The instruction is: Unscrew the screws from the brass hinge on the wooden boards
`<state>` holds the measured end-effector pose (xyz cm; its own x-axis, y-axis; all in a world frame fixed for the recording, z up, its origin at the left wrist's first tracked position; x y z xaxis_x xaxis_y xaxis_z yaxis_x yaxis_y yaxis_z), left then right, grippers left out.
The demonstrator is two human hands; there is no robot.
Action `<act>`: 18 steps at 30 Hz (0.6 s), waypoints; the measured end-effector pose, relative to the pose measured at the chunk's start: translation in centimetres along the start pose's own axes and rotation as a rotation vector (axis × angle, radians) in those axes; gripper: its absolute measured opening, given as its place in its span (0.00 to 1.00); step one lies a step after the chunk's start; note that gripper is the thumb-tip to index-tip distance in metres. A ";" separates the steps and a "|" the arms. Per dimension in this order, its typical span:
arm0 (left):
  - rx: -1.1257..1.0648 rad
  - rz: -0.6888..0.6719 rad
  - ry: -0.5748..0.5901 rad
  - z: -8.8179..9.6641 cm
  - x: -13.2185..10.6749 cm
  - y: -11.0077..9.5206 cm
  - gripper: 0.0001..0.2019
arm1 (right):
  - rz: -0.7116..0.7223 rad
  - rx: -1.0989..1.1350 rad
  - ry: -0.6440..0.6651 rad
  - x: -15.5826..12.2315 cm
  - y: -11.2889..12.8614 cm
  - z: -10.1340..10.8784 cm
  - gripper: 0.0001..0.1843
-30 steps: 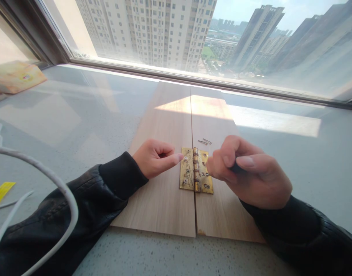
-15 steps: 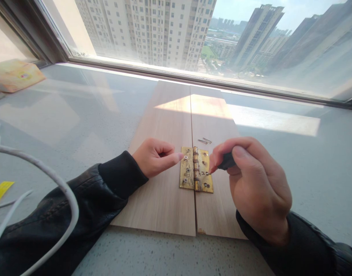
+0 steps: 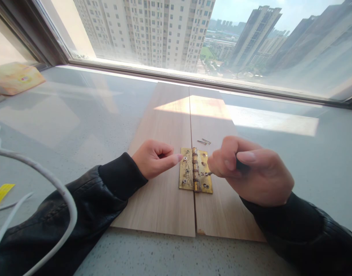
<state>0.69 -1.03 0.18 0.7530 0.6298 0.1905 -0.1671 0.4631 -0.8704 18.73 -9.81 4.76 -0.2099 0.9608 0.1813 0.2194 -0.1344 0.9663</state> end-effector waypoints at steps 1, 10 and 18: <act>0.002 -0.004 -0.002 0.0 0.0 0.0 0.22 | 0.020 -0.028 -0.064 -0.2 -0.2 -0.2 0.10; -0.007 -0.002 -0.015 0.0 -0.1 -0.1 0.22 | 0.088 -0.398 -0.476 -1.8 -0.6 -2.9 0.08; -0.005 -0.001 -0.016 -0.1 -0.1 -0.1 0.22 | 0.047 -0.144 -0.299 -1.1 -0.4 -1.7 0.10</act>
Point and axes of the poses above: each hand's wrist, its own x-axis towards the middle knuckle, its own z-axis out of the back of the hand, y = z × x, the point moved 1 cm from there along x, towards the middle knuckle, and after that the axes turned 3 degrees about y, right-handed, at the moved point
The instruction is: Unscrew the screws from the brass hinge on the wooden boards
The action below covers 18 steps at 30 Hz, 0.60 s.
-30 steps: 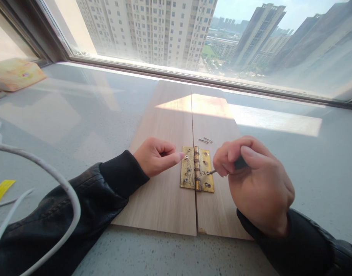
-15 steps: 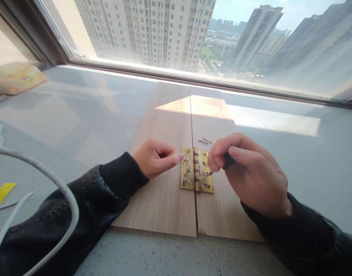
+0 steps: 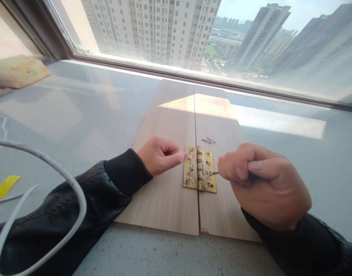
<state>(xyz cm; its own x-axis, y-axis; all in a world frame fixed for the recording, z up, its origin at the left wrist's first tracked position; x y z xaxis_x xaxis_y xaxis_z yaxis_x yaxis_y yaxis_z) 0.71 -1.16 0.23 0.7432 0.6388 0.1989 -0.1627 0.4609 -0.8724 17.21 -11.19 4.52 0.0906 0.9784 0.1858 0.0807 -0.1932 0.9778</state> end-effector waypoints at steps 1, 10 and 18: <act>0.000 0.000 0.003 0.0 0.0 0.0 0.22 | -0.040 0.029 0.089 0.2 0.2 0.2 0.11; 0.002 -0.013 0.007 0.0 0.0 0.1 0.22 | -0.082 0.107 0.219 0.9 0.5 1.1 0.05; -0.007 -0.005 0.006 0.0 0.0 0.1 0.22 | 0.057 -0.272 -0.222 -1.0 0.4 -0.5 0.12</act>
Point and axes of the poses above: each hand's wrist, its own x-axis towards the middle knuckle, its own z-axis out of the back of the hand, y = z × x, the point moved 1 cm from there along x, towards the middle knuckle, and after that the axes turned 3 degrees about y, right-handed, at the moved point
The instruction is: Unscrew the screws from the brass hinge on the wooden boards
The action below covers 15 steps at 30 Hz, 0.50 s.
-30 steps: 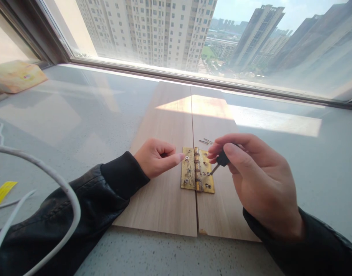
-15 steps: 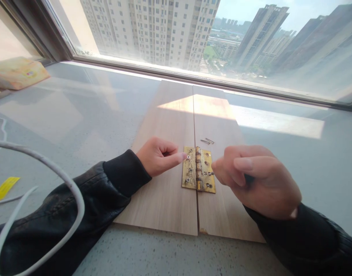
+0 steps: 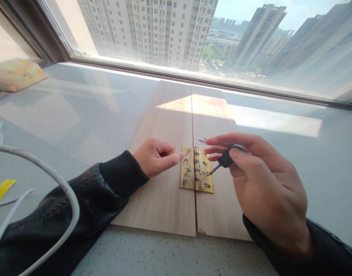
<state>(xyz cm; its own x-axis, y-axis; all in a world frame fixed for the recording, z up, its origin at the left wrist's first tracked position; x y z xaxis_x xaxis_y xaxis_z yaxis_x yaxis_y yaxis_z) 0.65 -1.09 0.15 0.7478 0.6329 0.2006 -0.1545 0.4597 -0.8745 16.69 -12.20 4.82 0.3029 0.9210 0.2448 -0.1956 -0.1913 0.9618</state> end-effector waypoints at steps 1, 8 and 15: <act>0.003 0.005 0.003 0.0 0.0 0.0 0.22 | -0.001 -0.009 0.003 -0.2 0.1 -0.2 0.13; 0.000 0.026 0.005 0.0 -0.1 -0.2 0.22 | -0.014 0.173 -0.011 -0.2 -0.3 -0.2 0.13; 0.000 0.018 0.006 0.0 -0.1 -0.3 0.22 | -0.254 0.412 0.638 2.6 -0.2 2.0 0.09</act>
Point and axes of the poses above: each hand's wrist, its own x-axis towards the middle knuckle, its own z-axis out of the back of the hand, y = z × x, the point moved 1 cm from there along x, towards the middle knuckle, and after that the axes turned 3 degrees about y, right-handed, at the moved point
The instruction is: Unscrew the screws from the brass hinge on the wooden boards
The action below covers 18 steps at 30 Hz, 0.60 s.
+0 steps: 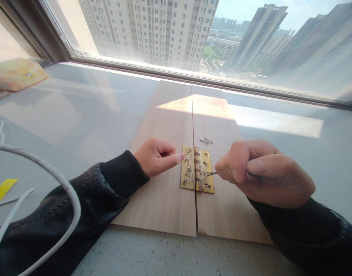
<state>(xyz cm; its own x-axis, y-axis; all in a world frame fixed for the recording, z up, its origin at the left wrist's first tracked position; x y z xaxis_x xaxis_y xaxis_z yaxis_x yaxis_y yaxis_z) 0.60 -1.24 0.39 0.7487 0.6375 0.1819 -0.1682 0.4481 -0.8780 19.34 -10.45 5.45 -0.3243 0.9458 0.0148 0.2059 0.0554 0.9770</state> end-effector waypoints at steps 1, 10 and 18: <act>0.001 -0.004 0.001 0.0 0.0 0.0 0.22 | -0.006 0.015 0.023 0.1 0.1 0.2 0.08; 0.015 -0.012 -0.010 0.0 0.1 0.0 0.22 | 0.329 -0.271 -0.602 0.1 -2.1 -2.2 0.05; 0.001 -0.004 -0.003 0.0 0.1 -0.1 0.22 | 0.321 -0.367 -0.624 -0.6 -2.4 -3.8 0.09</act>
<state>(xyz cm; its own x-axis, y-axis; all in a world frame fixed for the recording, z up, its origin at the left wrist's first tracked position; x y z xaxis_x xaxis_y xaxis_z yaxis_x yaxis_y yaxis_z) 0.67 -1.25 0.46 0.7474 0.6377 0.1864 -0.1663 0.4511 -0.8768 15.59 -12.39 3.91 0.2993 0.9085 0.2917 -0.1513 -0.2567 0.9546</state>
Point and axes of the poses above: each hand's wrist, its own x-axis towards the middle knuckle, its own z-axis out of the back of the hand, y = z × x, the point moved 1 cm from there along x, towards the middle knuckle, and after that the axes turned 3 degrees about y, right-handed, at the moved point
